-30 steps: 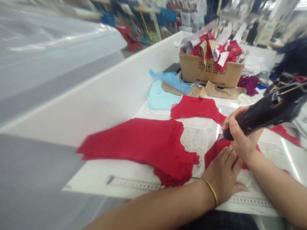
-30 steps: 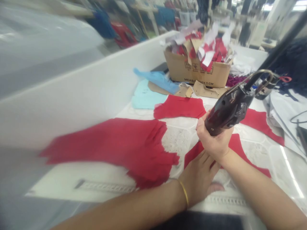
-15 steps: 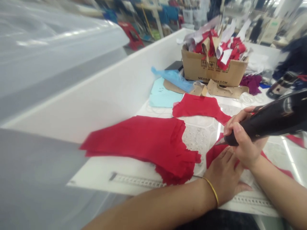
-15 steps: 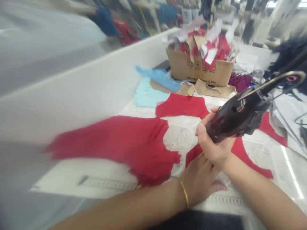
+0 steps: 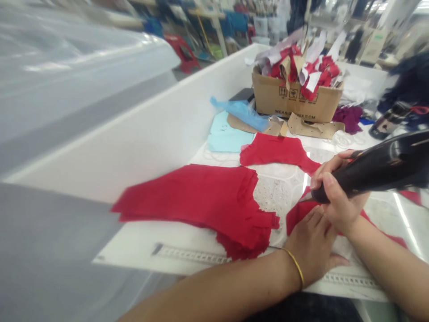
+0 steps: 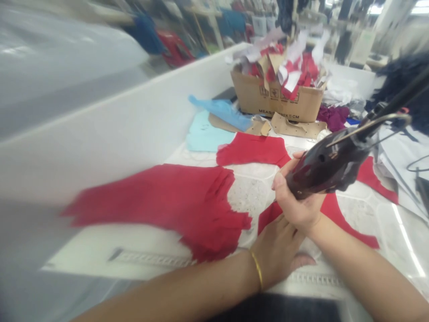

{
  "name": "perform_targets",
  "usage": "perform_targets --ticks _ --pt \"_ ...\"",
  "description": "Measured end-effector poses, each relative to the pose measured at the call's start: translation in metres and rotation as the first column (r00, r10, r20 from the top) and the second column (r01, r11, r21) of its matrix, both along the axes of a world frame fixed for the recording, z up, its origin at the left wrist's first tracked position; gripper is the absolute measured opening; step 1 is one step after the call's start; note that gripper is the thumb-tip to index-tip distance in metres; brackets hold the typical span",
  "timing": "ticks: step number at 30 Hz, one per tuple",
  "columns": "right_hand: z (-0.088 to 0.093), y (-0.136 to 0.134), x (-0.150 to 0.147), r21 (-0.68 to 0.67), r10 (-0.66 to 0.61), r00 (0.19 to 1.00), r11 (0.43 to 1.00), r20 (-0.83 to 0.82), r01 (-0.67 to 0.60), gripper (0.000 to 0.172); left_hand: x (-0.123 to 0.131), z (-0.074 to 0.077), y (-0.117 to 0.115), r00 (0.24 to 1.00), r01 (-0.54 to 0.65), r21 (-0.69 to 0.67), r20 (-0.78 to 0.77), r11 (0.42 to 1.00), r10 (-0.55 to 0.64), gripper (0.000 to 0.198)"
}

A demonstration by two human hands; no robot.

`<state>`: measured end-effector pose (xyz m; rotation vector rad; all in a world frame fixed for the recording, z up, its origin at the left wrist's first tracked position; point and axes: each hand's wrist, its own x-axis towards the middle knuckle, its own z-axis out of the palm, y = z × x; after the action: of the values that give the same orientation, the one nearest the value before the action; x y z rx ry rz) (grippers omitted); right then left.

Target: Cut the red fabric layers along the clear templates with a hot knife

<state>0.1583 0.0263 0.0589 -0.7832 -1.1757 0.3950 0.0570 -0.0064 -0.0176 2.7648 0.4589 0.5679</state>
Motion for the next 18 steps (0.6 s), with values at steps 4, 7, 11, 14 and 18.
perform_targets --ticks 4,7,11,14,18 --pt "0.005 0.005 0.023 0.039 -0.089 0.995 0.995 -0.032 0.091 0.029 -0.002 0.001 0.004 0.999 -0.026 0.140 0.024 0.990 0.022 0.087" --pt "0.003 0.008 0.043 0.037 -0.154 0.988 0.987 -0.013 0.155 0.027 -0.003 -0.002 0.007 0.997 -0.040 0.188 0.067 0.981 0.028 0.086" --pt "-0.002 0.011 0.057 0.035 -0.241 0.971 0.970 0.007 0.240 0.029 -0.003 -0.005 0.009 0.994 -0.072 0.200 0.097 0.977 0.053 0.085" --pt "-0.003 0.012 0.058 0.005 -0.255 0.967 0.967 0.003 0.255 0.032 -0.004 -0.006 0.010 0.994 -0.080 0.220 0.091 0.972 0.062 0.082" --pt "-0.004 0.011 0.056 -0.004 -0.243 0.970 0.970 0.003 0.243 0.032 -0.005 -0.004 0.010 0.998 -0.062 0.204 0.032 0.977 0.057 0.078"
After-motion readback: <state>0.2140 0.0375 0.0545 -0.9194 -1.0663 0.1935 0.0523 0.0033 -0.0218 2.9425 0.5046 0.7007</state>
